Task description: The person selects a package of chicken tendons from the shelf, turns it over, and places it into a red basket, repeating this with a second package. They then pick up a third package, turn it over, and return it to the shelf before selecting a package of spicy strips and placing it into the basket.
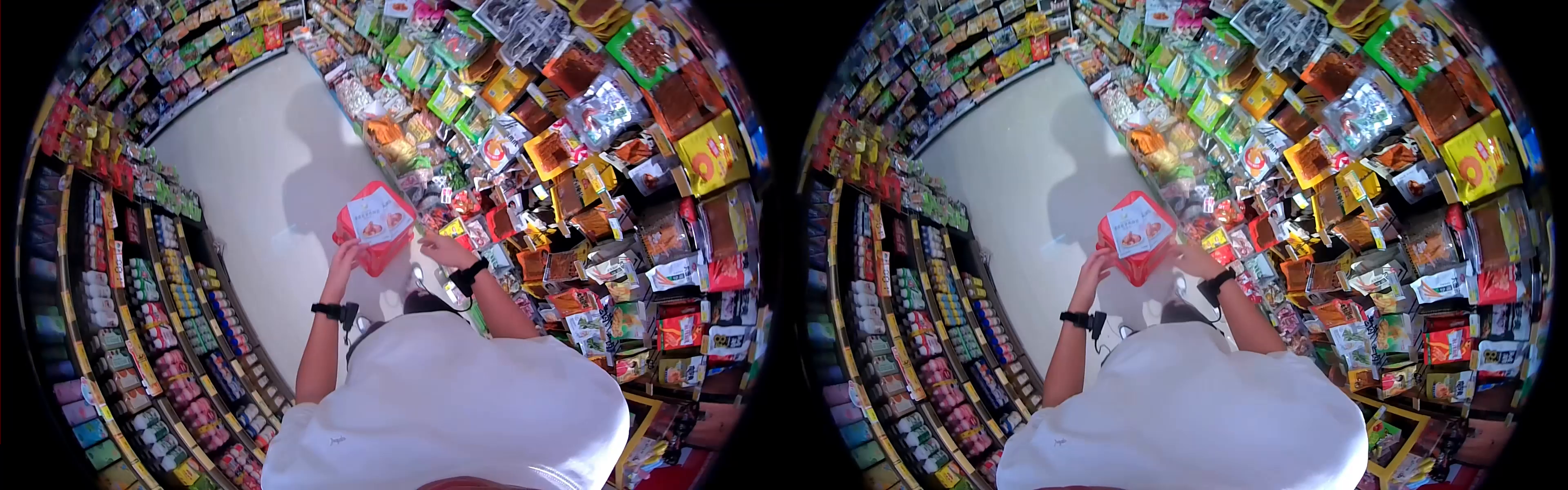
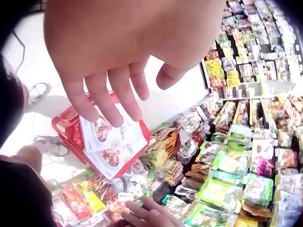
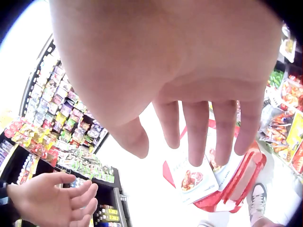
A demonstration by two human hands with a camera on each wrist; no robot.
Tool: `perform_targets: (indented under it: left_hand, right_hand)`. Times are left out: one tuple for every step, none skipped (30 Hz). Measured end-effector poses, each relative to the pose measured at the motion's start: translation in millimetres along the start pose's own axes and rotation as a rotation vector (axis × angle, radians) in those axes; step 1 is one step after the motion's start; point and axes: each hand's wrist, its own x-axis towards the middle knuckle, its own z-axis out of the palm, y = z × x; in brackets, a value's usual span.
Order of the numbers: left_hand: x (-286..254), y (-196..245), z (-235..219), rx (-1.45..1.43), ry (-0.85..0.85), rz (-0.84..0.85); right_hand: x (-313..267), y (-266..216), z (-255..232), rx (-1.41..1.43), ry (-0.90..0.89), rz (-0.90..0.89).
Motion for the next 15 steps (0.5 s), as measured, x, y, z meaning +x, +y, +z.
perform_targets:
  left_hand:
    - [11,-8,0,-0.006,0.011,-0.021]
    - [23,-16,2,-0.078,0.036,-0.037]
    - [34,-25,1,-0.144,0.063,-0.051]
    - [44,-33,3,-0.165,0.099,-0.062]
    - [52,-40,5,-0.156,0.115,-0.076]
    - [63,-51,5,-0.154,0.104,-0.130]
    - [73,-55,7,-0.151,0.094,-0.182]
    - [79,-61,8,-0.111,0.098,-0.223]
    - [85,-62,9,-0.095,0.113,-0.237]
    - [89,-64,10,-0.072,0.109,-0.292]
    - [91,-66,10,-0.051,0.104,-0.353]
    - [93,-67,10,-0.036,0.093,-0.383]
    - [95,-72,9,-0.022,0.101,-0.414]
    - [100,-75,8,-0.029,0.136,-0.501]
    - [108,-82,6,-0.036,0.169,-0.584]
  right_hand:
    - [8,7,-1,0.003,-0.009,0.052]
    - [15,15,0,-0.051,0.001,0.089]
    - [26,35,6,-0.203,-0.001,0.013]
    - [39,43,10,-0.152,-0.047,0.061]
    - [51,51,15,-0.102,-0.091,0.107]
    - [61,56,18,-0.084,-0.104,0.104]
    - [72,60,20,-0.060,-0.116,0.084]
    - [84,64,19,-0.034,-0.127,0.062]
    - [97,72,20,-0.011,-0.137,0.059]
    - [109,80,22,0.002,-0.145,0.042]
    - [118,88,26,0.017,-0.155,0.031]
    - [130,100,30,-0.031,-0.192,0.047]
    - [139,111,35,0.007,-0.201,0.056]
    - [143,123,38,0.037,-0.199,0.060]
    - [149,131,39,0.064,-0.194,0.063]
